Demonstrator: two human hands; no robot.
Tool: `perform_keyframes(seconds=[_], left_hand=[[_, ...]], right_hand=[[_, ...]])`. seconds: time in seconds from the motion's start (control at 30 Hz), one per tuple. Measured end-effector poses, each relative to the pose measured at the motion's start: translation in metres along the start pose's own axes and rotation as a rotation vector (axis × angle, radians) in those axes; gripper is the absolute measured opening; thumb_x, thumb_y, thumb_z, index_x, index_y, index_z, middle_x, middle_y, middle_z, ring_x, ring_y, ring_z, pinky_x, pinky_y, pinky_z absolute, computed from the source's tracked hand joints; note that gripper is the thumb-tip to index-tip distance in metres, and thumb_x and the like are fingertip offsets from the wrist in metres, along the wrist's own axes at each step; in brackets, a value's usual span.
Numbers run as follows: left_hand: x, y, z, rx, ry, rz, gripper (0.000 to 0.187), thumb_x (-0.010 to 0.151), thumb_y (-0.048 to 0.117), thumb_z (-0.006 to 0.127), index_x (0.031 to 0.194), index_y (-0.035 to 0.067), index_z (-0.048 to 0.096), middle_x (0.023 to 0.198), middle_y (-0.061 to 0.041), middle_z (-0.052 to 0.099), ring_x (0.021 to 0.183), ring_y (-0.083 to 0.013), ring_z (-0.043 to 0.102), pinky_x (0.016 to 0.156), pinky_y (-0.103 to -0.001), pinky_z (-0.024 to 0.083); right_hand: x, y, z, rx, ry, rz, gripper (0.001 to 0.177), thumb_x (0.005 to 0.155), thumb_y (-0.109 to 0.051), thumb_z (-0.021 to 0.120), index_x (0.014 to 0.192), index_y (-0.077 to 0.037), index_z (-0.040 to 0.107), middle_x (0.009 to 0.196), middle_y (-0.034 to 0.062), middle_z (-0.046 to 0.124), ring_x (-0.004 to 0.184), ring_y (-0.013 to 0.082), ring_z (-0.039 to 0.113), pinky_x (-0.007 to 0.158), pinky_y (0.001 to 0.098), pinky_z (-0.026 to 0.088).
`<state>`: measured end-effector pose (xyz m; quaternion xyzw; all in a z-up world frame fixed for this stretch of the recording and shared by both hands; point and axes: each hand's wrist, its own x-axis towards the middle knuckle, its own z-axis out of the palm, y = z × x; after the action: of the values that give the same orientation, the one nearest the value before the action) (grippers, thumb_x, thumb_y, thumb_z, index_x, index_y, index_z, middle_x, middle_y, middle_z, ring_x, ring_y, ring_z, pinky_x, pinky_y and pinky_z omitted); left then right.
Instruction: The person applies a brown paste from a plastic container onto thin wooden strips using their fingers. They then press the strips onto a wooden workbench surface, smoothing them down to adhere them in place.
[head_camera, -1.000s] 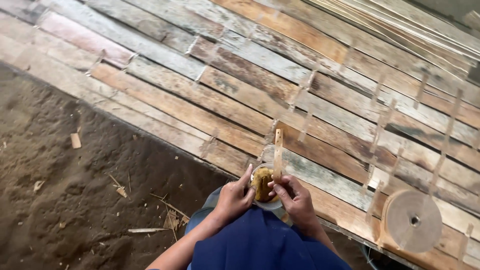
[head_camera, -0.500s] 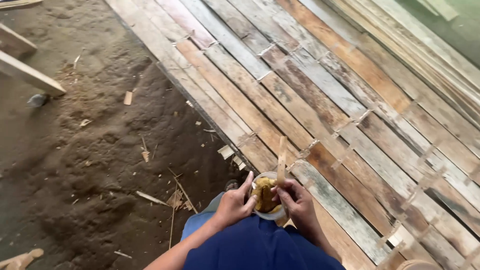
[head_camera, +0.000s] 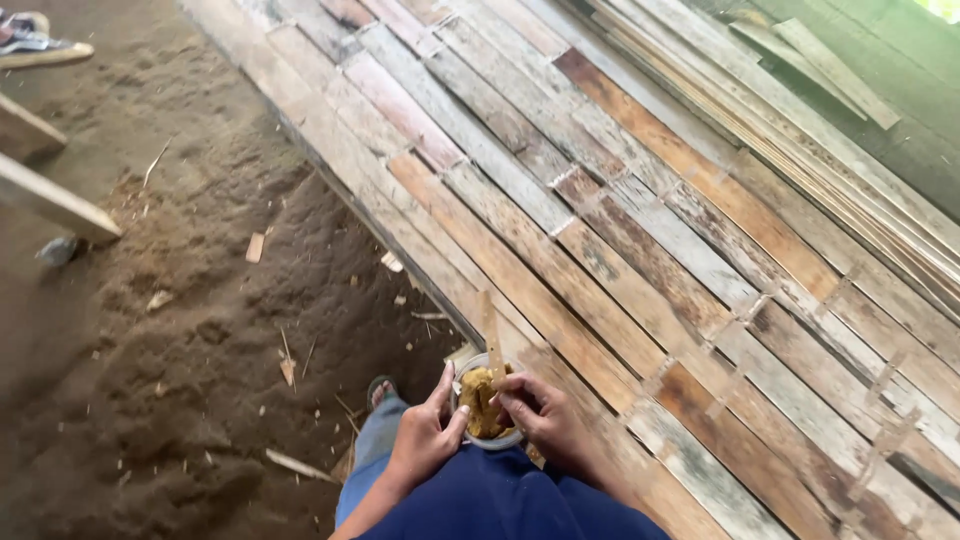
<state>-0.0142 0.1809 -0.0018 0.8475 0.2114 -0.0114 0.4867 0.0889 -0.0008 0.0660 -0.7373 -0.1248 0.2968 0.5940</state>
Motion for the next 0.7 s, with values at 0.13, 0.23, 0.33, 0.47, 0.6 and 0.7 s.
perform_keyframes(seconds=[0.13,0.23,0.33,0.47,0.6,0.7], left_hand=[[0.063,-0.030,-0.062,0.033,-0.052,0.083,0.077,0.090,0.029,0.066,0.160,0.025,0.036,0.058,0.002,0.049,0.051,-0.0108,0.048,0.057,-0.030,0.044],[0.108,-0.049,-0.102,0.092,-0.056,0.132,0.078,0.086,0.032,0.066,0.158,0.028,0.036,0.063,0.005,0.064,0.055,-0.0174,0.065,0.061,-0.033,0.053],[0.147,-0.064,-0.140,0.146,-0.098,0.197,0.078,0.085,0.032,0.066,0.158,0.026,0.037,0.063,0.005,0.066,0.055,-0.0220,0.068,0.062,-0.035,0.055],[0.188,-0.069,-0.170,0.146,-0.212,0.246,0.077,0.087,0.030,0.067,0.158,0.023,0.038,0.055,-0.003,0.060,0.048,-0.0214,0.059,0.059,-0.035,0.051],[0.226,-0.065,-0.183,0.101,-0.242,0.301,0.074,0.087,0.029,0.068,0.156,0.021,0.042,0.058,-0.001,0.061,0.050,-0.0208,0.062,0.058,-0.034,0.051],[0.265,-0.051,-0.203,0.084,-0.311,0.262,0.073,0.089,0.027,0.067,0.157,0.021,0.041,0.058,0.001,0.057,0.054,-0.0179,0.058,0.062,-0.032,0.049]], right_hand=[[0.071,0.006,0.056,0.146,0.038,-0.122,0.014,0.094,-0.006,0.068,0.108,-0.003,0.073,0.088,0.0113,0.077,0.072,0.0170,0.073,0.070,0.0275,0.063],[0.121,-0.022,0.089,0.204,0.058,-0.069,0.014,0.096,-0.007,0.066,0.108,-0.002,0.071,0.088,0.0123,0.077,0.071,0.0169,0.070,0.070,0.0282,0.061],[0.164,-0.042,0.111,0.279,0.095,-0.060,0.015,0.097,-0.005,0.064,0.109,0.001,0.068,0.087,0.0138,0.075,0.069,0.0176,0.068,0.068,0.0282,0.060],[0.190,-0.062,0.122,0.397,0.244,0.034,0.011,0.096,-0.004,0.064,0.105,0.002,0.067,0.087,0.0153,0.072,0.068,0.0201,0.068,0.068,0.0300,0.058],[0.212,-0.056,0.109,0.388,0.307,0.092,0.016,0.096,0.000,0.063,0.110,0.005,0.069,0.087,0.0174,0.073,0.066,0.0244,0.072,0.067,0.0321,0.064],[0.238,-0.055,0.095,0.508,0.406,0.158,0.015,0.098,-0.001,0.060,0.111,0.006,0.065,0.086,0.0238,0.071,0.062,0.0287,0.069,0.064,0.0371,0.062]])
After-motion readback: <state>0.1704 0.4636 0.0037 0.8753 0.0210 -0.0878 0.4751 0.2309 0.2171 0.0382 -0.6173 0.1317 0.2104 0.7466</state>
